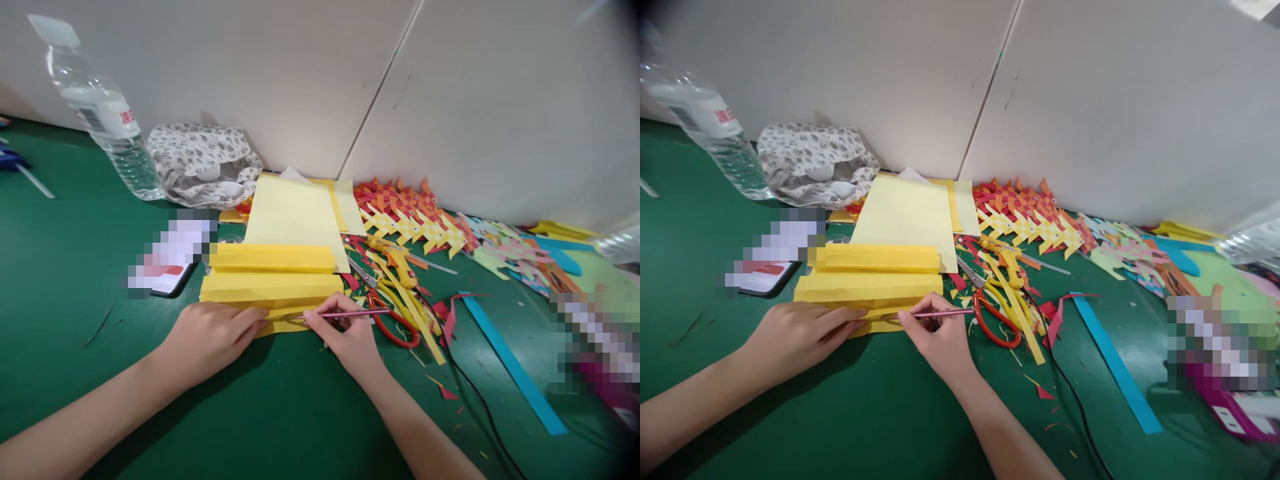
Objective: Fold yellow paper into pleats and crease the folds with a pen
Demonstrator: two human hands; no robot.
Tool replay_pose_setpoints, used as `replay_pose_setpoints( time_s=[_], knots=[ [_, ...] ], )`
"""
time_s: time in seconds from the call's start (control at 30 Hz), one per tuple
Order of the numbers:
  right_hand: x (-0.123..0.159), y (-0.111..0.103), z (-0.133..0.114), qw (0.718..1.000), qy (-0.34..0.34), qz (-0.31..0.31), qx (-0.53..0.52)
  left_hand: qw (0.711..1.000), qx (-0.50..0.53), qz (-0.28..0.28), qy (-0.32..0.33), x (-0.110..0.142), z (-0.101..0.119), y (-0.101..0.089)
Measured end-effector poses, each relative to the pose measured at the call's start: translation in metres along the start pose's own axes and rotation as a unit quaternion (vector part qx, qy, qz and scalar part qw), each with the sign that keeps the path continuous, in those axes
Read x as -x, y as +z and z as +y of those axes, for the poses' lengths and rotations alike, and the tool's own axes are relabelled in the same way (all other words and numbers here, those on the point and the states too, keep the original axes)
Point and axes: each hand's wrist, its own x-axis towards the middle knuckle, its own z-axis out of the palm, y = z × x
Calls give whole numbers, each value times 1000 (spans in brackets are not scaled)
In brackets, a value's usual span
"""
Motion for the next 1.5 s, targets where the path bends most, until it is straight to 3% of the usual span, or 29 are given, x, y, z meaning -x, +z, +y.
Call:
replay_pose_setpoints(
  time_s=[0.73, 1.17, 1.5],
  knots=[
    [-2, -3, 5, 999, 3, -7, -39, 1000, 7, -7, -3, 2, -1, 1],
    [-9, -20, 13, 994, -26, 42, -96, 1000, 13, -2, -10, 0, 0, 0],
    [-3, -9, 5, 998, -33, -1, -58, 999, 4, -5, -33, -1, -2, -6]
  ],
)
